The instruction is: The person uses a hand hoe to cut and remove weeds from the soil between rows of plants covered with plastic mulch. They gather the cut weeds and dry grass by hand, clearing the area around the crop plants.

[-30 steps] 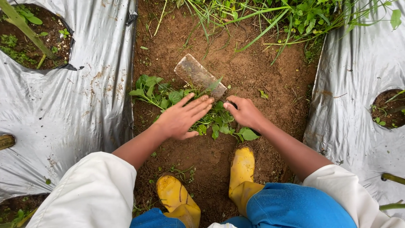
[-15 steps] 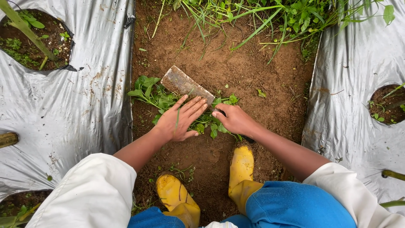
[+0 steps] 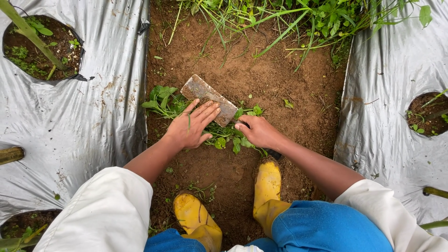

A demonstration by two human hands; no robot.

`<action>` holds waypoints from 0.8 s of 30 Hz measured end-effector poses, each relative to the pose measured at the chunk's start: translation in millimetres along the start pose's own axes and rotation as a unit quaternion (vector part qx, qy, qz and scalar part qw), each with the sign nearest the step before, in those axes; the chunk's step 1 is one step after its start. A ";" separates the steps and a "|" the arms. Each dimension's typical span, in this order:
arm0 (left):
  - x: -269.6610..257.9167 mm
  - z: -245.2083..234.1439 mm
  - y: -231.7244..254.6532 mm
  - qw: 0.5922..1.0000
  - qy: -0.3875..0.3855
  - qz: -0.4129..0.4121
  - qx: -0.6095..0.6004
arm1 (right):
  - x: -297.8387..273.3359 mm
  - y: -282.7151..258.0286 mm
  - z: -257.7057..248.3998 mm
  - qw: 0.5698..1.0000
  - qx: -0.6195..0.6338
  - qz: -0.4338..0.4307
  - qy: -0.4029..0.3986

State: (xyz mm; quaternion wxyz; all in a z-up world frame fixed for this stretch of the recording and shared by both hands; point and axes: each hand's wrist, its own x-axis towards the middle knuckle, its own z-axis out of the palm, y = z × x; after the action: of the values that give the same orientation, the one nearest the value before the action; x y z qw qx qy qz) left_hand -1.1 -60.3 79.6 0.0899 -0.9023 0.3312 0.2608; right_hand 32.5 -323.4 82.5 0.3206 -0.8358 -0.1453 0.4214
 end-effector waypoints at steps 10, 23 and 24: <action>0.7 30.5 -19.5 0.999 0.010 -0.038 -0.034 | -6.1 -6.1 -3.2 1.000 -0.011 0.022 -0.011; -5.2 70.2 -30.3 0.986 0.032 -0.165 -0.011 | 4.1 47.2 -24.8 0.998 -0.051 0.007 0.034; -5.5 79.9 -30.7 0.984 0.024 -0.172 -0.028 | 10.8 60.5 -29.6 0.995 -0.065 -0.017 0.075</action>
State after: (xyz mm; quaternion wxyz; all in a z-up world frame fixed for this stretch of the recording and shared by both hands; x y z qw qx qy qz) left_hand -17.7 -7.0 14.5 0.1000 -0.9541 0.1655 0.2287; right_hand 61.0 -375.6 49.1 0.2832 -0.8812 -0.1624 0.3419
